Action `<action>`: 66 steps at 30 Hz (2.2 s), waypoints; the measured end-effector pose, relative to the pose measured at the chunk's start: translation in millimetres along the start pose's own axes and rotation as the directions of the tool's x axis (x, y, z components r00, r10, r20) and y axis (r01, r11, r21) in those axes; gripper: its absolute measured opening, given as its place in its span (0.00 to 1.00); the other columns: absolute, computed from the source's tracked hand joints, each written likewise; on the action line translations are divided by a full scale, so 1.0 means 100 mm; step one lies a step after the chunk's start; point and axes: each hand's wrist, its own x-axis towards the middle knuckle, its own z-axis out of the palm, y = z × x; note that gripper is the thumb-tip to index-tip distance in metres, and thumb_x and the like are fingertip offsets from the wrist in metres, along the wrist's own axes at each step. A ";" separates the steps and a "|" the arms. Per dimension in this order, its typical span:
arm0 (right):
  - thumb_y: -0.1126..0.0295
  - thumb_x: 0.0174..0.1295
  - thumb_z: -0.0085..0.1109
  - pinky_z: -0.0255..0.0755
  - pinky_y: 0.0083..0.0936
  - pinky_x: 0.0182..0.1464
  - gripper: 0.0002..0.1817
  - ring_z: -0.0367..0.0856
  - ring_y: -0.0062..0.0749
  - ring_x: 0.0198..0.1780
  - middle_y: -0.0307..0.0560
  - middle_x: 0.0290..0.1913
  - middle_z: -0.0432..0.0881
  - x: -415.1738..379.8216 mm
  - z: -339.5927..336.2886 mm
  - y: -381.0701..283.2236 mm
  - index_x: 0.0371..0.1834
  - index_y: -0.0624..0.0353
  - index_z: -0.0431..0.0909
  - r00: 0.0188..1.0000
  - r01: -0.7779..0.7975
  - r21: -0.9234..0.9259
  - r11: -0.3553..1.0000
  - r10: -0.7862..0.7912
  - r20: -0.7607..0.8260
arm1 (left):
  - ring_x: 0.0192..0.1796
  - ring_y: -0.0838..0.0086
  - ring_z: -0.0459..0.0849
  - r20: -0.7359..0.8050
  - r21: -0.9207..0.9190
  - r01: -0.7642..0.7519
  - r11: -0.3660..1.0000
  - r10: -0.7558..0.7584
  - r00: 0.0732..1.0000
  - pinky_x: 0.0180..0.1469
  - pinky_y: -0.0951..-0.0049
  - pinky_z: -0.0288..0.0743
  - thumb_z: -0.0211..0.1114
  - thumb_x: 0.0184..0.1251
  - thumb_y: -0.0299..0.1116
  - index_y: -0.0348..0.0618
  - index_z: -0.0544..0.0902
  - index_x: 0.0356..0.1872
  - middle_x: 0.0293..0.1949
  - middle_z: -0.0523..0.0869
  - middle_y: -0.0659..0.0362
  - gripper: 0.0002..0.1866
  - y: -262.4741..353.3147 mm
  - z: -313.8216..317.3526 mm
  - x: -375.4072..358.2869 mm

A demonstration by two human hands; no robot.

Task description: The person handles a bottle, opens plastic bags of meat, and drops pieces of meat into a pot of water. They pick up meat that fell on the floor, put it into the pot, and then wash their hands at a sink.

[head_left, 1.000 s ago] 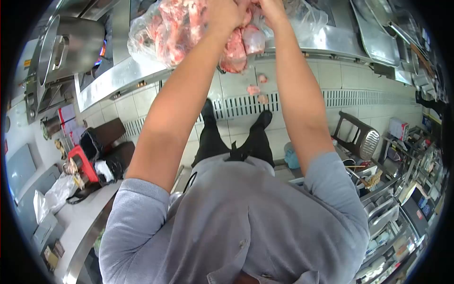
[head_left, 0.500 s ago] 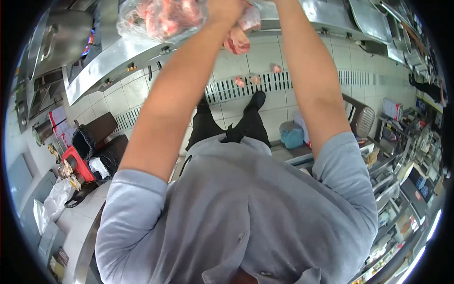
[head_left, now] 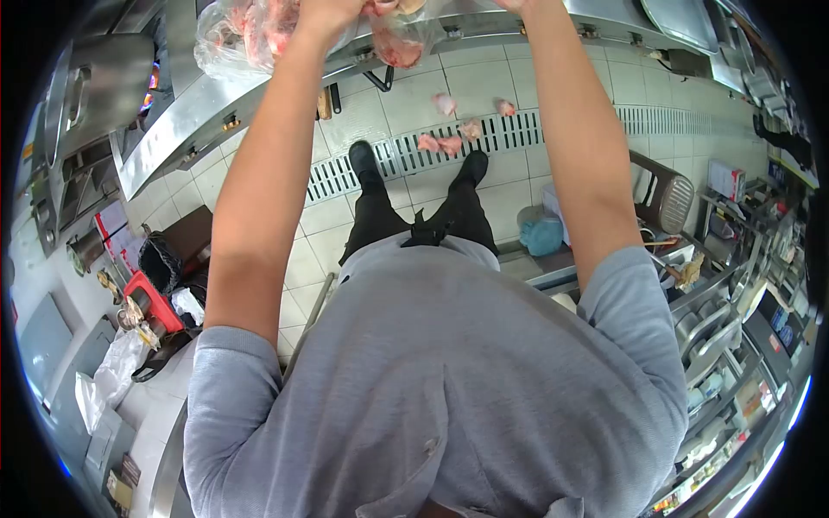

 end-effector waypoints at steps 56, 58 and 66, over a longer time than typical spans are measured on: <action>0.62 0.54 0.69 0.79 0.34 0.50 0.33 0.80 0.35 0.50 0.49 0.52 0.79 -0.32 3.49 -1.01 0.61 0.63 0.67 0.994 0.104 -0.621 0.777 -0.051 0.101 | 0.23 0.73 0.80 0.037 -0.243 -0.051 0.969 0.062 0.997 0.25 0.68 0.73 0.59 0.64 0.38 0.40 0.78 0.47 0.29 0.84 0.54 0.15 0.19 -0.98 -0.29; 0.63 0.50 0.72 0.76 0.30 0.51 0.33 0.79 0.34 0.52 0.50 0.52 0.79 -0.42 3.84 -1.31 0.58 0.65 0.70 0.949 0.306 -0.741 0.598 -0.130 0.287 | 0.23 0.75 0.80 0.102 -0.275 -0.005 0.961 0.034 0.994 0.24 0.70 0.72 0.58 0.66 0.39 0.39 0.79 0.44 0.27 0.83 0.55 0.14 0.03 -1.02 -0.36; 0.52 0.50 0.68 0.75 0.22 0.47 0.23 0.82 0.23 0.44 0.39 0.44 0.86 1.70 5.96 -0.15 0.48 0.48 0.84 0.766 0.634 -0.696 0.336 -0.150 0.625 | 0.33 0.67 0.83 0.003 0.105 -0.246 0.963 0.248 0.969 0.36 0.64 0.75 0.57 0.67 0.40 0.40 0.82 0.32 0.29 0.84 0.53 0.13 -0.13 -1.01 -0.44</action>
